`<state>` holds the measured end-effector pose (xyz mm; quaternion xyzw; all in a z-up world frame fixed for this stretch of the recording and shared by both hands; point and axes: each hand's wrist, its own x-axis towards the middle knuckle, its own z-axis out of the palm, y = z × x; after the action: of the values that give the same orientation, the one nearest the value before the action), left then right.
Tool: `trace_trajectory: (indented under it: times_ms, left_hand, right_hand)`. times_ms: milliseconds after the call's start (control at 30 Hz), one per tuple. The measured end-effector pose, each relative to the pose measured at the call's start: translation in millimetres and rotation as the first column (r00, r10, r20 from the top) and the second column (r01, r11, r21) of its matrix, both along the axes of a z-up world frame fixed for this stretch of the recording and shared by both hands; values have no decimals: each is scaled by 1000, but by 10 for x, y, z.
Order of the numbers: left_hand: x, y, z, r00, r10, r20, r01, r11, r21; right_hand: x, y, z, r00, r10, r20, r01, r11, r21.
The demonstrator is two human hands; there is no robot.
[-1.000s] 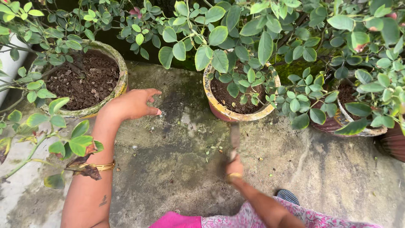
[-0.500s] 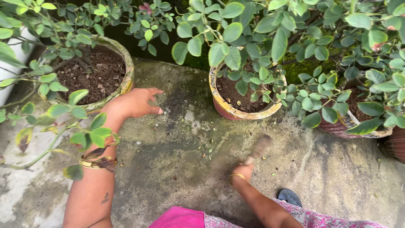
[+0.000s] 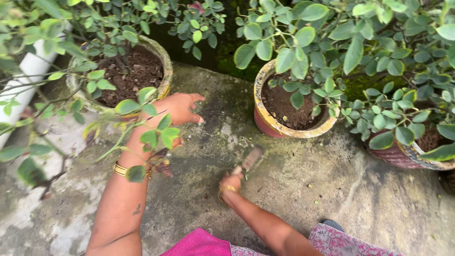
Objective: The person prunes rose bushes by hand and with a hand trowel, removing dead leaves and small stems from several potted plants on a balcony.
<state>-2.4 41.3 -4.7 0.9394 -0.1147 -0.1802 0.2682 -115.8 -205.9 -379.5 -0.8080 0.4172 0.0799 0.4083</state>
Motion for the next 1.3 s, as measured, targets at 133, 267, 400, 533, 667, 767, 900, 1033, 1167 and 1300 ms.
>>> trace_trajectory:
  times_ms: [133,267,400,533,667,767,900,1033,1167,1300]
  left_hand:
    - [-110,115,48,999,34,14,-34,999,-7]
    - [-222,272,58,997,53,-55,-58,993,-100]
    - [-195,450,-458,870,-47,-490,-460,280,-843]
    - [79,608,-1062,885,-452,-117,-183,-106,-977]
    - [119,593,-1103,984,-128,-126,-42,515,-856]
    - [57,521,-821,997,-2,-73,-50,708,-704]
    - [-31,519,-280,994,-11,109,29,985,-167]
    - [-146,603,-43,958,-114,262,179,954,-239]
    - [-160,590,45,984,-57,168,84,983,-161]
    - [-68,531,78,998,11,61,-5,996,-90]
  right_hand:
    - [323,88,30,931,342,125,-313,927,-206]
    - [-70,-58,-12,801,-581,147,165,450,877]
    - [-1030,-56,-99,984,52,171,-20,982,-189]
    - [-1007,299,-82,987,-147,-58,157,964,216]
    - [-113,631,-31,980,-199,18,171,881,441]
    - [364,737,54,994,-15,106,-32,899,436]
    - [603,268,86,767,566,302,-513,824,-241]
    - [580,-209,128,767,634,102,-578,750,-321]
    - [191,-567,211,570,790,227,-707,612,-355]
    - [-235,-668,244,-34,999,-14,-885,-37,-464]
